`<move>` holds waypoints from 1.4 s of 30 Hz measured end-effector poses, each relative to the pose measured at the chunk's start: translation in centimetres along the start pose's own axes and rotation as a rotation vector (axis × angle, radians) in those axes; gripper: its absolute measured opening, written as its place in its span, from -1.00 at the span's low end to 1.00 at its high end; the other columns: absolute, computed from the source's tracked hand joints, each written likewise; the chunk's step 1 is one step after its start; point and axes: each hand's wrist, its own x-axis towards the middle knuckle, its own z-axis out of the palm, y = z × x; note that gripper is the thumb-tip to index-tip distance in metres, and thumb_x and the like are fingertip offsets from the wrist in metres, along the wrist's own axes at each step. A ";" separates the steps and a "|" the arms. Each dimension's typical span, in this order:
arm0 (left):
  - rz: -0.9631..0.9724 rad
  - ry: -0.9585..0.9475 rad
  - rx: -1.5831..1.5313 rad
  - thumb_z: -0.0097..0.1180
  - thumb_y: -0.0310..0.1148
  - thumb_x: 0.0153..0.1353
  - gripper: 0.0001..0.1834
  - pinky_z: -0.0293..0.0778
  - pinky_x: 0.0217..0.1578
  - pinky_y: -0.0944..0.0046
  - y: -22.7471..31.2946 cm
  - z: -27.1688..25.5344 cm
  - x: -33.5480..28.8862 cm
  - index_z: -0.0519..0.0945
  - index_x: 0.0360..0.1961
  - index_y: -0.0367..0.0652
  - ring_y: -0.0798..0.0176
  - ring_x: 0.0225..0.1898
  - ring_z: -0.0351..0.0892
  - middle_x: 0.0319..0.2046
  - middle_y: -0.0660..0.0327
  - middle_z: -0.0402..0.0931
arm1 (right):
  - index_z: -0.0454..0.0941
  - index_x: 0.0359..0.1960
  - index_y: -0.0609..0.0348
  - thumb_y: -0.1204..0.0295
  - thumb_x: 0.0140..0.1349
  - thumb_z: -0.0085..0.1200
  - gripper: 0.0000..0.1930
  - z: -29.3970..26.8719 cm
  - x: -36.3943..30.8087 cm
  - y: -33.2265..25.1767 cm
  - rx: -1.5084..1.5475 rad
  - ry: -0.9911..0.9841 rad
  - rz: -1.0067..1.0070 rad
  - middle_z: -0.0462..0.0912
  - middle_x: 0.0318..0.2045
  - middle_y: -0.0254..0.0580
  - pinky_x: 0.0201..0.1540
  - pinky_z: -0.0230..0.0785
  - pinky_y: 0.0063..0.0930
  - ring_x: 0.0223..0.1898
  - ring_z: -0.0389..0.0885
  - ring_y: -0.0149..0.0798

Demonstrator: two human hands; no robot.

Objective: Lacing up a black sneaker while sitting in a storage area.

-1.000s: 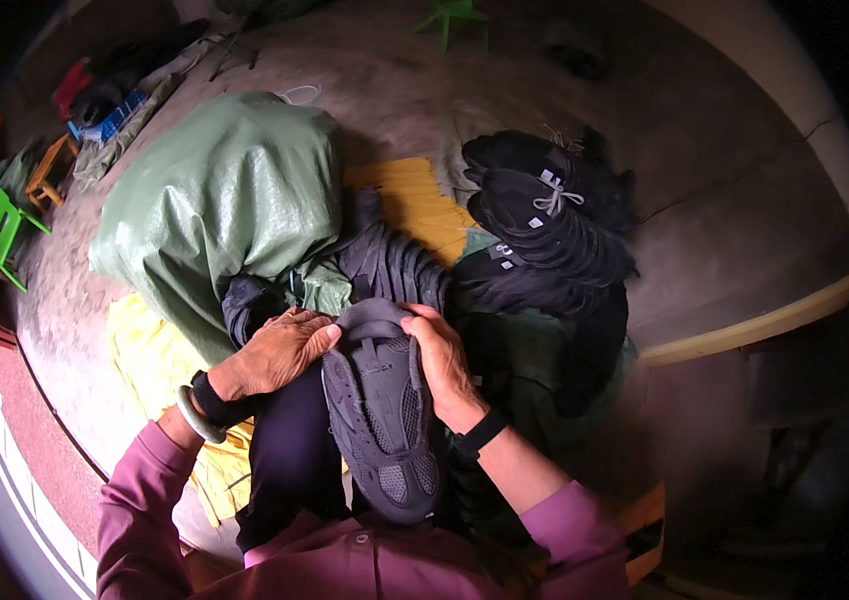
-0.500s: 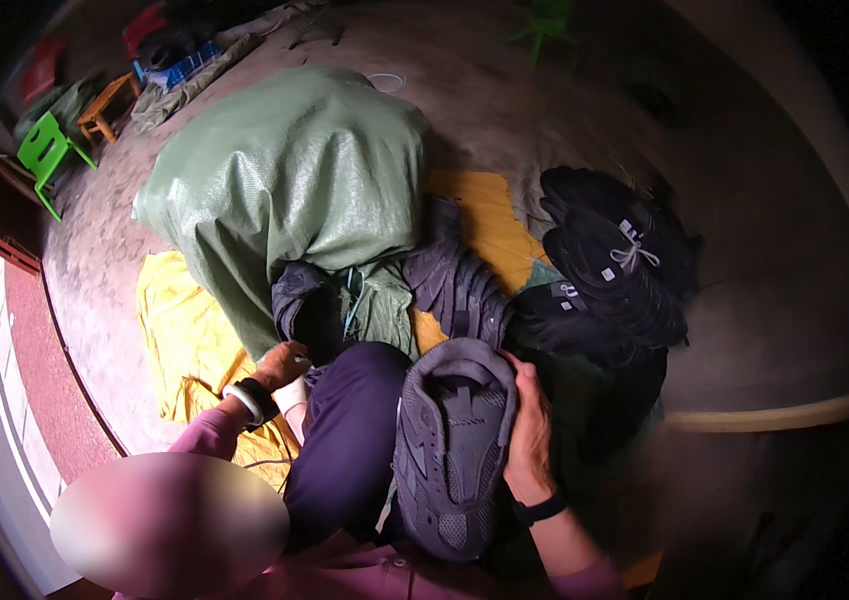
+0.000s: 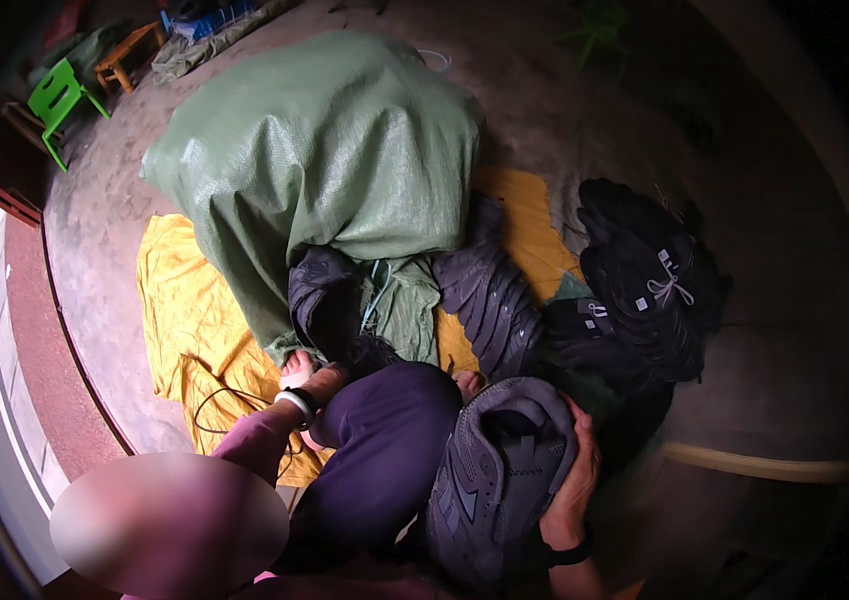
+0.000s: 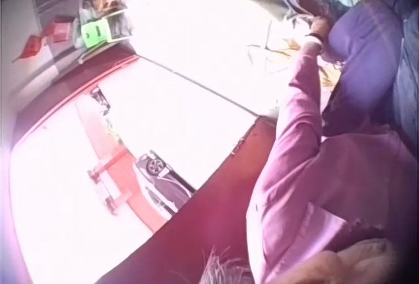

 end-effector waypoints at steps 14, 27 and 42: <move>0.210 -0.038 -0.139 0.23 -0.08 0.21 -0.71 0.47 0.11 -0.04 -3.3 -0.9 1.5 0.73 -0.16 0.00 -0.24 0.11 0.54 0.02 -0.08 0.58 | 0.48 0.27 0.37 0.10 0.61 -0.28 -0.44 -1.0 0.2 0.7 -0.102 -0.027 -0.111 0.56 0.22 -0.07 0.38 0.26 -0.30 0.23 0.54 -0.18; 0.278 0.237 -0.718 0.31 -0.43 0.22 -0.83 0.60 -0.18 0.17 -2.8 -10.1 -3.9 0.69 -0.14 -0.10 0.15 -0.26 0.73 -0.30 0.15 0.72 | 0.56 0.22 0.33 0.13 0.61 -0.19 -0.49 -0.2 0.4 -1.4 -0.148 -0.059 -0.078 0.64 0.13 -0.07 0.32 0.29 -0.38 0.18 0.56 -0.23; 0.282 -0.029 -1.309 0.16 -0.49 0.45 -0.90 0.60 -0.10 0.30 1.2 -15.9 -8.1 0.61 -0.08 -0.26 0.37 -0.21 0.68 -0.24 0.25 0.68 | 0.67 -0.09 0.25 0.62 0.29 0.15 -0.82 2.3 -7.5 -5.7 -0.744 -0.145 -0.849 0.59 0.01 -0.06 0.09 0.48 -0.27 0.01 0.61 -0.07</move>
